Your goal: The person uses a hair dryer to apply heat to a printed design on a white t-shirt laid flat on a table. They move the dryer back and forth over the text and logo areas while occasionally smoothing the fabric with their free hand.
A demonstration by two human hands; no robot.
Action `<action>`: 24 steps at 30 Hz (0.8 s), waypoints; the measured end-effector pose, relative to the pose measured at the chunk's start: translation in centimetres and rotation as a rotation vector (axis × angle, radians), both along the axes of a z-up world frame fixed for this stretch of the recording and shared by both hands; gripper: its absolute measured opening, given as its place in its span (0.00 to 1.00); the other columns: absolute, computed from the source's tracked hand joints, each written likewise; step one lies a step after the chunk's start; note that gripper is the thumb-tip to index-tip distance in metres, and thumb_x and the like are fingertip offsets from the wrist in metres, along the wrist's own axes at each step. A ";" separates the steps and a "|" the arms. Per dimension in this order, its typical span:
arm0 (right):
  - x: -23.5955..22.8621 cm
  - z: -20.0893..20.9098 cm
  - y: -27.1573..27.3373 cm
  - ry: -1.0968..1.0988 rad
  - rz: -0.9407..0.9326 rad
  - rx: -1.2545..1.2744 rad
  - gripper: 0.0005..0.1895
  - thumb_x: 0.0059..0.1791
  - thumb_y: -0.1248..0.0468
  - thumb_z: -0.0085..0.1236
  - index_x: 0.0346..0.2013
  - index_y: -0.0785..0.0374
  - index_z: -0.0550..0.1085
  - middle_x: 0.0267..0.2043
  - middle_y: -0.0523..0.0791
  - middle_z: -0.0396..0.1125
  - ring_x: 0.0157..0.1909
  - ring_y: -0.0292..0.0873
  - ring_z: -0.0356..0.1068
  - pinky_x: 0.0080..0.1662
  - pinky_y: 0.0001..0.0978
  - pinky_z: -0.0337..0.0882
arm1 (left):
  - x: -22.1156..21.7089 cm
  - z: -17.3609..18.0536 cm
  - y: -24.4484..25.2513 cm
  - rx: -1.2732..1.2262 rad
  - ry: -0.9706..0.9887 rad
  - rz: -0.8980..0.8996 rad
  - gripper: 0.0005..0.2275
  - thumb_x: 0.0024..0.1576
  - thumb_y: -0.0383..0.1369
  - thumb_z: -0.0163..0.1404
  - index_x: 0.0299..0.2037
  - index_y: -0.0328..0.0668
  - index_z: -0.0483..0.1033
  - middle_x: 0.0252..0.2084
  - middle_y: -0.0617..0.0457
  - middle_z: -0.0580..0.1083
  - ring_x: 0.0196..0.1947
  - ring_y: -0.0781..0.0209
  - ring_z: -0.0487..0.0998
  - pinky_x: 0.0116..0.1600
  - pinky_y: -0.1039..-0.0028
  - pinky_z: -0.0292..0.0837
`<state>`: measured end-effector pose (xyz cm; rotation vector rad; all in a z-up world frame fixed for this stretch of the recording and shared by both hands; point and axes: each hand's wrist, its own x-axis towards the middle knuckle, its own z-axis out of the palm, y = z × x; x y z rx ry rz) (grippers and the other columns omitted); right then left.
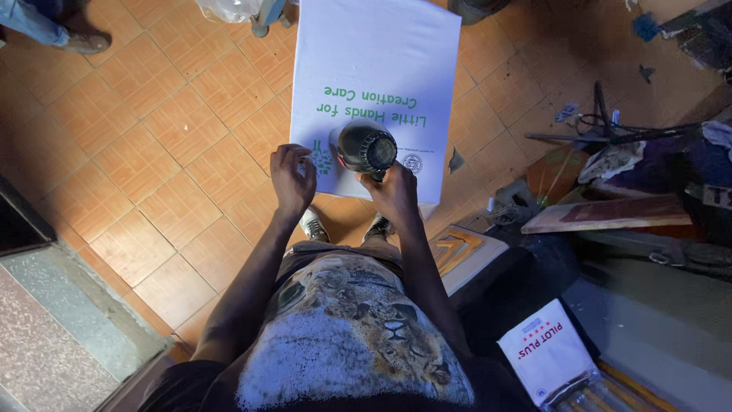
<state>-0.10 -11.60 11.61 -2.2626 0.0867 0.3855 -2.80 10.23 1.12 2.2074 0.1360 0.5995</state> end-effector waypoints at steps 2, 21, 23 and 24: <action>0.0 0.0 1.2 0.011 -0.010 -0.007 0.16 0.43 0.55 0.66 0.37 0.64 0.77 0.34 0.57 0.75 0.46 0.69 0.74 0.46 0.65 0.72 | -0.2 -0.1 0.7 -0.014 0.009 -0.017 0.07 0.50 0.23 0.54 0.36 0.45 0.78 0.38 0.50 0.74 0.39 0.45 0.76 0.48 0.62 0.69; 1.5 3.9 2.9 -0.100 0.083 0.059 0.14 0.43 0.65 0.69 0.34 0.73 0.75 0.29 0.62 0.72 0.41 0.73 0.74 0.41 0.54 0.71 | -1.2 -4.8 1.6 -0.011 0.149 0.030 0.27 0.55 0.27 0.54 0.64 0.17 0.61 0.64 0.21 0.63 0.65 0.21 0.64 0.70 0.44 0.57; 2.4 2.3 1.0 -0.142 0.045 0.066 0.12 0.45 0.63 0.68 0.35 0.68 0.76 0.28 0.57 0.72 0.39 0.70 0.75 0.39 0.53 0.72 | -1.3 -4.2 1.2 0.041 0.140 0.045 0.27 0.54 0.28 0.55 0.63 0.21 0.63 0.64 0.25 0.63 0.66 0.24 0.63 0.71 0.45 0.56; 3.0 1.6 0.1 -0.179 0.011 0.072 0.09 0.46 0.61 0.67 0.35 0.63 0.77 0.26 0.53 0.72 0.37 0.66 0.75 0.37 0.53 0.72 | -1.3 -3.9 1.0 0.091 0.136 0.064 0.27 0.52 0.29 0.56 0.63 0.25 0.65 0.65 0.28 0.63 0.67 0.27 0.63 0.71 0.46 0.55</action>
